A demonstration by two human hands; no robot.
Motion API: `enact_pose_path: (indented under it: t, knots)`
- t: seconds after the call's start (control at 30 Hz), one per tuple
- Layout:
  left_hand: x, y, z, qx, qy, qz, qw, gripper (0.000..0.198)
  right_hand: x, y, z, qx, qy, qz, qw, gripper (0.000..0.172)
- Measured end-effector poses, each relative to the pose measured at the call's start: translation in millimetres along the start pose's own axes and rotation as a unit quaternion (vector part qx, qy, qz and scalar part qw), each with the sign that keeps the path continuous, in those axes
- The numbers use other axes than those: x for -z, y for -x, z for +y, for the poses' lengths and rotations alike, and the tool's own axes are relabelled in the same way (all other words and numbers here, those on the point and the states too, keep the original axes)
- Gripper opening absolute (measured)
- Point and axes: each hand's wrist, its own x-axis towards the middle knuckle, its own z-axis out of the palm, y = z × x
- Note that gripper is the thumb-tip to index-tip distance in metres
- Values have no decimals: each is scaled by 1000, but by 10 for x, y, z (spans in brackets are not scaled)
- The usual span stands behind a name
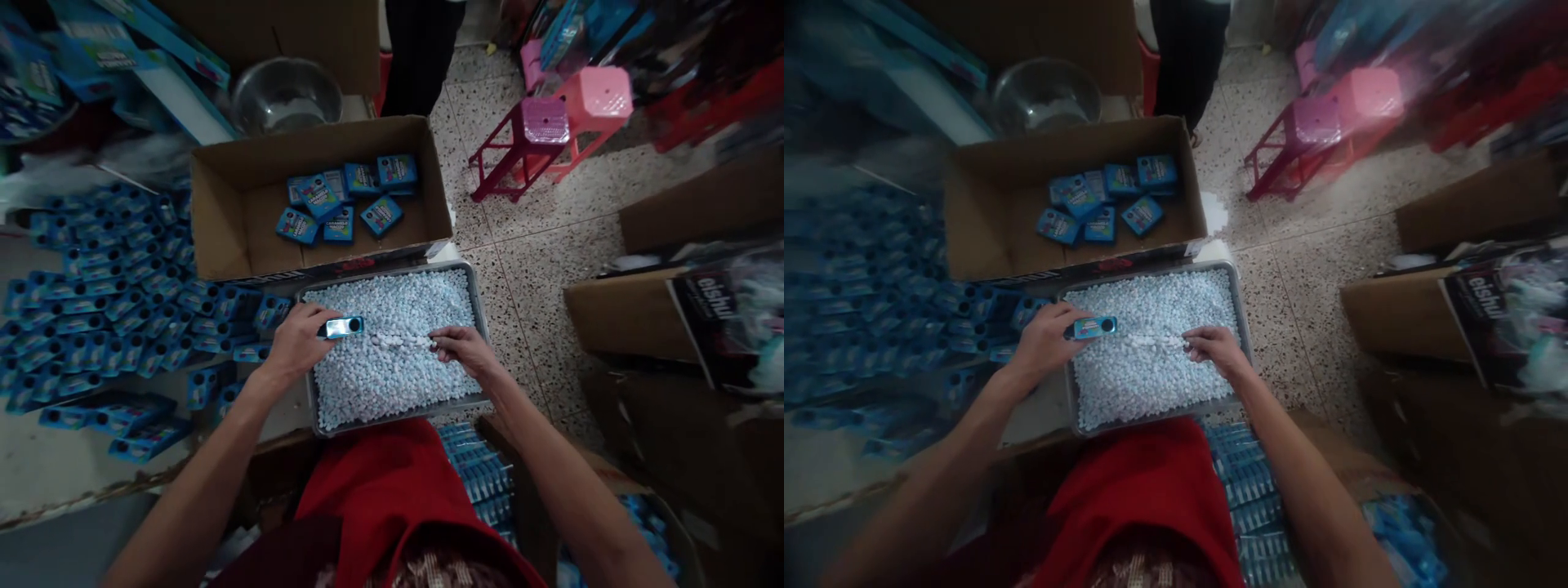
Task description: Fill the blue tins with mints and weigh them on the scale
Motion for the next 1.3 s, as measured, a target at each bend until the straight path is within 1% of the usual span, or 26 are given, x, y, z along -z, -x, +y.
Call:
enact_pose_path:
  t: [0.17, 0.3, 0.43, 0.6, 0.67, 0.7, 0.73, 0.77, 0.83, 0.87, 0.93, 0.97, 1.0, 1.03, 1.07, 1.17, 1.23, 1.3]
  knots:
    - [-49, 12, 19, -7, 38, 23, 999, 31, -244, 29, -580, 40, 50, -22, 998, 36]
    - [-104, 35, 79, -6, 70, 36, 997, 31, -413, 118, -896, 82, 126, -12, 989, 27]
    - [-202, 70, 163, 8, 114, 55, 992, 30, -566, 327, -1089, 123, 209, 21, 970, 20]
    - [-309, 93, 251, 14, 166, 60, 984, 31, -823, 663, -1233, 188, 328, 55, 924, 19]
    - [-338, 91, 275, 18, 179, 58, 982, 31, -867, 774, -1252, 199, 348, 67, 914, 21]
    - [-352, 90, 282, 21, 189, 57, 980, 31, -842, 815, -1243, 199, 348, 72, 913, 21]
    - [-365, 93, 284, 26, 202, 55, 978, 31, -776, 844, -1215, 200, 344, 80, 914, 23]
    - [-377, 101, 281, 38, 220, 55, 973, 32, -665, 858, -1165, 200, 339, 96, 914, 24]
    - [-392, 137, 260, 85, 271, 48, 957, 35, -332, 834, -983, 186, 319, 153, 917, 27]
    - [-394, 168, 243, 113, 297, 42, 947, 36, -135, 794, -853, 173, 307, 192, 916, 27]
    - [-386, 254, 205, 158, 332, 34, 929, 37, 224, 646, -539, 108, 242, 251, 931, 24]
    - [-379, 307, 188, 170, 341, 34, 924, 37, 349, 536, -369, 89, 223, 257, 936, 22]
    - [-372, 363, 177, 178, 344, 39, 921, 37, 420, 404, -200, 73, 204, 250, 944, 22]
    - [-366, 419, 173, 185, 345, 49, 919, 38, 434, 253, -41, 63, 189, 234, 952, 23]
    - [-363, 471, 178, 194, 347, 61, 915, 39, 397, 94, 105, 56, 178, 209, 960, 24]
    - [-367, 588, 238, 224, 344, 106, 906, 40, 118, -341, 418, 35, 137, 119, 983, 31]
    - [-370, 633, 302, 236, 326, 134, 906, 39, -32, -520, 496, 27, 114, 74, 990, 36]
    - [-366, 665, 371, 238, 293, 155, 913, 37, -65, -586, 466, 22, 96, 44, 994, 40]
